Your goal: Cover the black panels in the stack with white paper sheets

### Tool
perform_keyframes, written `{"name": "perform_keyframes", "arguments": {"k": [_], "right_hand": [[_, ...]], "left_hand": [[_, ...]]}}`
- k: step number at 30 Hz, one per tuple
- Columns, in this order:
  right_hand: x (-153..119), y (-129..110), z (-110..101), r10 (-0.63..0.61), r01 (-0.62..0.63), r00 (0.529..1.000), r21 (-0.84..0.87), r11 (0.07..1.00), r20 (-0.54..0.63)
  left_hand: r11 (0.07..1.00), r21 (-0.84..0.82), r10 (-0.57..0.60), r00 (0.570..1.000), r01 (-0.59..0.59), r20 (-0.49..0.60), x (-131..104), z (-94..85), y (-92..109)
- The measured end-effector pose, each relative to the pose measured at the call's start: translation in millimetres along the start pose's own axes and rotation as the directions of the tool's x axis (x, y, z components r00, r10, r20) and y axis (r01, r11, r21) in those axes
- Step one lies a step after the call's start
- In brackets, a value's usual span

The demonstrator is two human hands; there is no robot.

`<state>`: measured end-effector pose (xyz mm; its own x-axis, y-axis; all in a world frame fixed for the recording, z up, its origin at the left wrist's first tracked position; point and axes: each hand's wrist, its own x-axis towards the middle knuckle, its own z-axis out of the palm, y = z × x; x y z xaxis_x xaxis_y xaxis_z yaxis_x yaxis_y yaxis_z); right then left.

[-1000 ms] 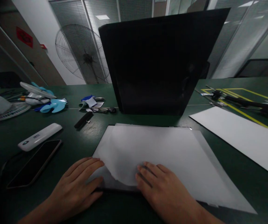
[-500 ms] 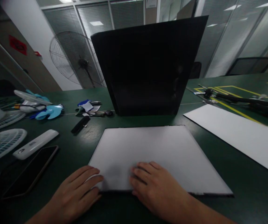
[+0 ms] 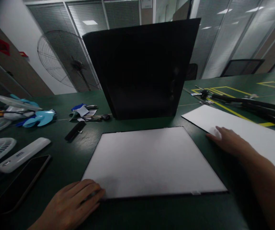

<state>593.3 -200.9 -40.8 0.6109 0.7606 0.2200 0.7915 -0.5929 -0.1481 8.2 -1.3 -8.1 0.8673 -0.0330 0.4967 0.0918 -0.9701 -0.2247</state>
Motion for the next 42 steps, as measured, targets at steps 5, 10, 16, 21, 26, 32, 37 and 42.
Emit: {"name": "perform_keyframes", "arguments": {"k": [5, 10, 16, 21, 26, 32, 37, 42], "right_hand": [[-5, 2, -3, 0.012, -0.005, 0.999, -0.217, 0.976, 0.031], [-19, -62, -40, -0.033, 0.018, 0.998, -0.311, 0.950, -0.045], [-78, -198, -56, -0.328, 0.341, 0.940, -0.302, 0.890, 0.095], [-130, -260, -22, -0.803, 0.799, 0.596, -0.112, 0.591, 0.014], [-156, -286, -7, -0.869, 0.890, 0.447, 0.005, 0.456, -0.215], [-107, -244, -24, -0.736, 0.735, 0.671, 0.215, 0.643, -0.094], [-18, -101, -11, -0.337, 0.345, 0.927, 0.027, 0.938, -0.166], [7, 2, 17, -0.041, 0.042, 0.999, -0.011, 0.999, 0.022]], "left_hand": [[0.999, 0.031, 0.017, 0.999, -0.019, 0.042, 1, -3.0, 2], [0.998, 0.049, 0.024, 0.999, -0.026, 0.043, 2, -2.1, 2], [1.000, -0.011, -0.021, 0.999, 0.021, 0.026, -1, 0.9, 1], [0.997, -0.020, -0.072, 0.993, 0.070, -0.097, 3, -0.7, 4], [0.999, -0.025, -0.046, 0.996, 0.044, -0.071, 2, 2.2, 5], [0.999, -0.037, -0.008, 0.999, 0.007, -0.035, -3, 3.4, 3], [1.000, -0.019, 0.000, 0.999, -0.001, -0.037, -2, 0.0, 4], [1.000, 0.007, -0.001, 0.999, 0.001, -0.034, 2, -4.0, 4]]}}
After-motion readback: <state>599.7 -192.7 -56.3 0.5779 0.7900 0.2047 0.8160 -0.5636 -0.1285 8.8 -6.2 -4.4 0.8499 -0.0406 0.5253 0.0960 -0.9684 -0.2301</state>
